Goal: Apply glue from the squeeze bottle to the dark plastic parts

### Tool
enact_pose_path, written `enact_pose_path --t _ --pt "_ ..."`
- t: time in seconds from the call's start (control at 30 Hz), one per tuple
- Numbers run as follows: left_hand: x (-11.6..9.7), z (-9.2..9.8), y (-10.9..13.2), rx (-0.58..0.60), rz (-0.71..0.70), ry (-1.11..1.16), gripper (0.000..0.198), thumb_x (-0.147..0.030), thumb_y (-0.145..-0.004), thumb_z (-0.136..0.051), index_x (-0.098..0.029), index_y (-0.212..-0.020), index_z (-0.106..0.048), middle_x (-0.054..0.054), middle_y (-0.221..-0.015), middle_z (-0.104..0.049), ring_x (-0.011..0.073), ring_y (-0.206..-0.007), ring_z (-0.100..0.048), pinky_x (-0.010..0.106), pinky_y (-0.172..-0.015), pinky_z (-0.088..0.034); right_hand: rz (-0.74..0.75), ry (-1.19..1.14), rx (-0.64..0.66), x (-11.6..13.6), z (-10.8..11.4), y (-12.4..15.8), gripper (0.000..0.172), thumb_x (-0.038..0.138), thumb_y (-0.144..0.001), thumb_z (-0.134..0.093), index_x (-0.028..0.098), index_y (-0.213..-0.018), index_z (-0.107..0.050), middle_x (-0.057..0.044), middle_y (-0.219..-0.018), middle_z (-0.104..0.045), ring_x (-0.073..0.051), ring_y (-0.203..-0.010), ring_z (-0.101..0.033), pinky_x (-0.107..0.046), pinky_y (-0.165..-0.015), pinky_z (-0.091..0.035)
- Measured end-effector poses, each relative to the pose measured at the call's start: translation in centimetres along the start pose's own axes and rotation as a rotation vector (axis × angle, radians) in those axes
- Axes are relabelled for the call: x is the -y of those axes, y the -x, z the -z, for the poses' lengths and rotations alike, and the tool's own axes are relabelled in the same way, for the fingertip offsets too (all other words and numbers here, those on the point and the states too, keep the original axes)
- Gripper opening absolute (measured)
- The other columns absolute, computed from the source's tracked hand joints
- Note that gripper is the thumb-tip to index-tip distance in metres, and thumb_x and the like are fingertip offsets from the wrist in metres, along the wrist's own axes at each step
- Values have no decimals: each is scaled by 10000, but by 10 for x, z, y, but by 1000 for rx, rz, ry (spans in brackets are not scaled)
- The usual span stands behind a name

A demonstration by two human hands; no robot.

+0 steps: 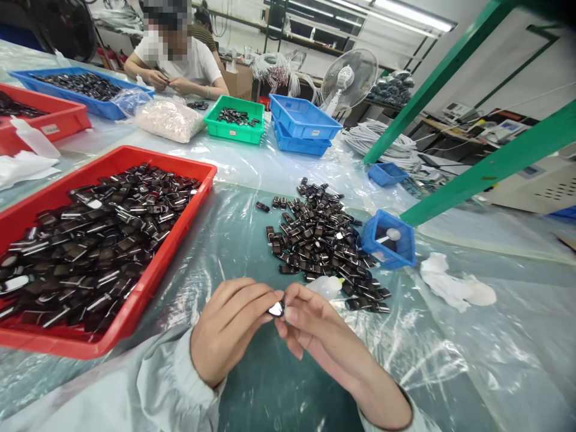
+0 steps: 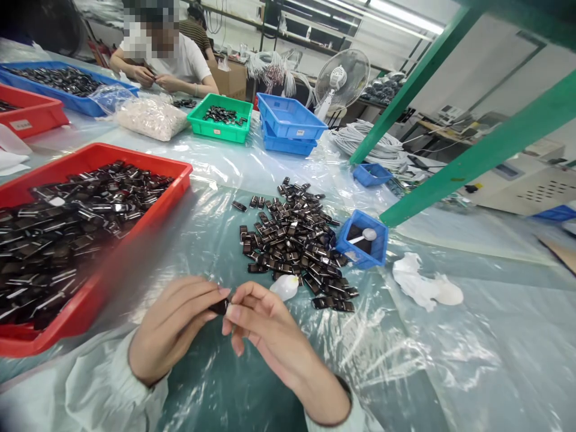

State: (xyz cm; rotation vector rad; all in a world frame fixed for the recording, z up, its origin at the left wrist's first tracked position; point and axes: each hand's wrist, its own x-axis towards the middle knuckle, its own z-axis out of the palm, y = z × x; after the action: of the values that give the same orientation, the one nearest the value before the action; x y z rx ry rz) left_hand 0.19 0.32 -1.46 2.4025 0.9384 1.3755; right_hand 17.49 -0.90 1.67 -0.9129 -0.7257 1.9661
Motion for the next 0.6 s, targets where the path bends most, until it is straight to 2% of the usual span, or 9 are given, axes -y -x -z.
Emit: enact_pose_path --t 0.13,0.33,0.53,0.6 --pt "-5 2 0 15 -53 45 286 -133 -943 -449 -154 -1216 -532 98 -975 -680 201 -931 -608 328 -789 -478 -41 -39 71 -2 0 -2 239 251 -727 -767 187 -855 -575 35 -697 -606 -106 -633 -638 -150 -438 -484" --pt "-7 4 3 -16 -54 6 288 -115 -941 -450 -148 -1214 -538 96 -986 -687 194 -956 -593 317 -808 -465 -42 -62 173 -2 -1 -1 205 251 -767 -730 193 -877 -567 42 -690 -599 -116 -664 -672 -151 -458 -507" --pt "-10 3 9 -15 -106 -64 392 -77 -946 -415 -167 -1326 -448 99 -1085 -680 208 -1030 -574 342 -848 -452 -13 -18 217 -3 -4 -3 215 283 -777 -714 190 -898 -562 21 -742 -602 -134 -701 -679 -190 -509 -531" --pt "-15 7 10 -4 -114 -116 390 -74 -947 -412 -169 -1323 -454 92 -1074 -690 216 -1038 -583 350 -860 -442 58 80 176 -5 -8 2 201 307 -784 -701 196 -882 -565 11 -778 -596 -135 -686 -664 -216 -515 -533"
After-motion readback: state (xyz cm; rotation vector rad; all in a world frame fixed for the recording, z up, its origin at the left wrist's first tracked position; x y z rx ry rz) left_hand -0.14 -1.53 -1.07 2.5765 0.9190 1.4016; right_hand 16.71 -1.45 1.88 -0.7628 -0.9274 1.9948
